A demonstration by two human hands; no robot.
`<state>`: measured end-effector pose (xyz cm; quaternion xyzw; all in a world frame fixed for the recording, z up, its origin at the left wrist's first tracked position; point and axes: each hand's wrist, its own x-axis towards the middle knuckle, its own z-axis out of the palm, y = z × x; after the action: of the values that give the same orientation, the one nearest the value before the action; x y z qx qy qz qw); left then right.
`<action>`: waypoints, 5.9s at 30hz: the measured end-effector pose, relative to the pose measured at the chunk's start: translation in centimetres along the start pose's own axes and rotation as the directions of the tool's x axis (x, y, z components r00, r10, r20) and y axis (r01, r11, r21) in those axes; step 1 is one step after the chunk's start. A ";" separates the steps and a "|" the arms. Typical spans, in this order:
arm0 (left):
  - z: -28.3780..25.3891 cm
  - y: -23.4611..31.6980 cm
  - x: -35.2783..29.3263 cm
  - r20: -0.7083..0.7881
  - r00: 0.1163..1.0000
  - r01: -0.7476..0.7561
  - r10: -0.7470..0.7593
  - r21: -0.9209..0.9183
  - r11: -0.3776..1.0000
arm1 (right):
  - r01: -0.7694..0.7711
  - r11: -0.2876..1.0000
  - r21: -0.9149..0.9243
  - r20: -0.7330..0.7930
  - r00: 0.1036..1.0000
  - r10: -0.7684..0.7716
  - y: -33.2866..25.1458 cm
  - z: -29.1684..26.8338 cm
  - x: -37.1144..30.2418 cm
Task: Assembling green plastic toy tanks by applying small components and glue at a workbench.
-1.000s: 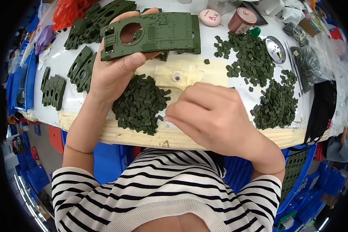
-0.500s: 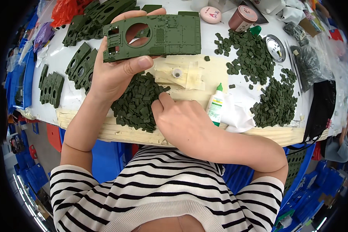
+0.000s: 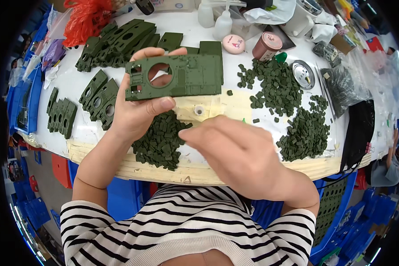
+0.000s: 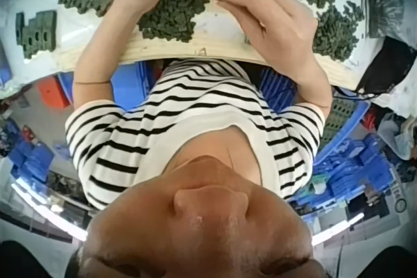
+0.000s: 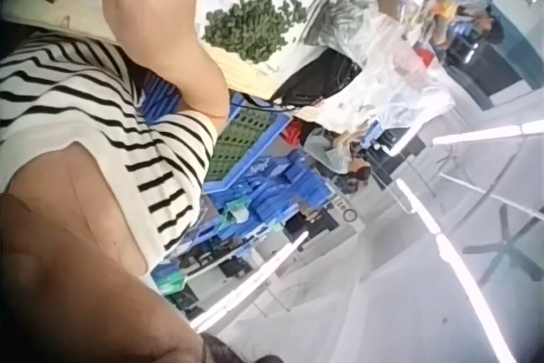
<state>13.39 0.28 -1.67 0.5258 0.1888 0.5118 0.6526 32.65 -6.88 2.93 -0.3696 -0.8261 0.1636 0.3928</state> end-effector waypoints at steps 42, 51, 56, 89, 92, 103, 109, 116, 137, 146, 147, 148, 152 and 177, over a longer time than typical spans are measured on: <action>1.9 0.6 -2.0 0.362 0.829 0.449 -0.426 0.024 0.893 | -0.294 0.889 0.352 0.059 0.954 0.292 2.8 -1.3 1.7; 1.8 -0.1 -2.0 0.393 0.836 0.413 -0.383 0.008 0.911 | -0.261 0.918 0.300 0.034 0.964 0.263 2.9 -1.1 1.7; 1.9 0.1 -2.0 0.387 0.834 0.429 -0.393 -0.006 0.904 | -0.250 0.922 0.294 0.015 0.966 0.257 2.8 -0.9 1.7; 1.0 0.4 -1.8 0.570 0.694 0.606 -0.441 -0.131 0.785 | -0.136 0.905 0.402 0.002 0.989 0.147 2.8 -4.1 1.5; 0.8 0.3 -2.3 0.582 0.680 0.649 -0.445 -0.196 0.735 | 0.029 0.948 0.317 0.074 0.996 -0.055 3.8 -4.2 2.0; 1.1 -0.6 -1.5 0.316 0.835 0.522 -0.451 -0.197 0.830 | -0.001 0.970 0.242 -0.081 0.996 0.021 4.0 -4.2 1.7; 2.9 0.6 -1.8 0.161 0.940 0.312 -0.299 -0.064 0.948 | 0.003 0.999 -0.033 -0.193 0.981 -0.009 2.5 -1.4 0.3; 2.4 0.7 -2.0 0.081 0.966 0.254 -0.247 -0.103 0.962 | -0.286 0.941 -0.183 -0.187 0.949 0.253 3.8 -7.6 -3.7; 2.6 0.5 -1.5 0.063 0.940 0.337 -0.335 -0.026 0.941 | -0.632 0.650 -0.421 0.036 0.705 0.709 11.5 -11.8 -8.5; 2.4 0.5 -1.5 0.077 0.935 0.350 -0.347 -0.034 0.936 | -0.656 0.655 -0.375 0.036 0.696 0.717 11.0 -11.7 -8.3; 2.4 0.4 -1.6 0.075 0.935 0.351 -0.348 -0.033 0.936 | -0.653 0.668 -0.357 0.041 0.703 0.710 10.7 -11.7 -8.2; 2.4 0.4 -1.6 0.073 0.935 0.351 -0.348 -0.032 0.936 | -0.651 0.680 -0.338 0.047 0.710 0.703 10.5 -11.6 -8.0; 2.4 0.4 -1.6 0.079 0.933 0.354 -0.350 -0.029 0.935 | -0.670 0.655 -0.349 0.076 0.677 0.732 10.3 -11.1 -7.8; 2.4 0.4 -1.8 0.071 0.937 0.345 -0.343 -0.022 0.938 | -0.720 0.619 -0.314 0.064 0.634 0.770 9.9 -11.0 -8.2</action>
<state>14.43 -2.47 -0.94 0.4900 0.2476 0.3753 0.7468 49.35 -6.46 0.09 -0.7102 -0.6443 0.2375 0.1551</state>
